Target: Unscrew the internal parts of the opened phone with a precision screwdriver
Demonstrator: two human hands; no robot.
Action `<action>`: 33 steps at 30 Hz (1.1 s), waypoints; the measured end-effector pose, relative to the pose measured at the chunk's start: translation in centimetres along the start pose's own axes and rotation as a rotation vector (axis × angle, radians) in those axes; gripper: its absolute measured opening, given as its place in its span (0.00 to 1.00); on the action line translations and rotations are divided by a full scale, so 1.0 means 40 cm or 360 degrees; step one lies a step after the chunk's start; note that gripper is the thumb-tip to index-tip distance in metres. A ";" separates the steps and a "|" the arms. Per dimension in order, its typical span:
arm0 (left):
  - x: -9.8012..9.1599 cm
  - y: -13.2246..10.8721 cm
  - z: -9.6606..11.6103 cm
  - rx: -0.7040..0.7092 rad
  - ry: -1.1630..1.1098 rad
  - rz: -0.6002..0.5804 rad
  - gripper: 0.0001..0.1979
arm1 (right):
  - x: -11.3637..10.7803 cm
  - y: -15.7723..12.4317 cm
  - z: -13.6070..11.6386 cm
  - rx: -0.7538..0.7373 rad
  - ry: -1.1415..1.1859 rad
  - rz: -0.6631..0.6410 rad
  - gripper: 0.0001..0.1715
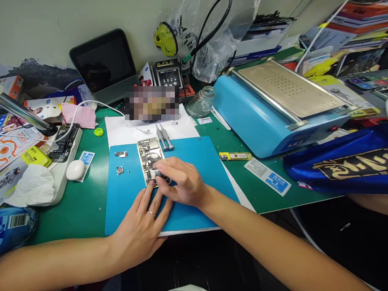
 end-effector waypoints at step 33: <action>0.006 0.000 -0.003 -0.0007 -0.0023 -0.0060 0.43 | -0.004 -0.002 0.009 0.0017 0.0057 0.0006 0.35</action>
Point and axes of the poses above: each hand's wrist, its own y-axis towards the middle knuckle, its own x-axis out of the palm, z = x × y, the point moved 10 cm from there along y, towards the middle knuckle, and after that the axes turned 9 degrees about x, right-handed, at the moved point
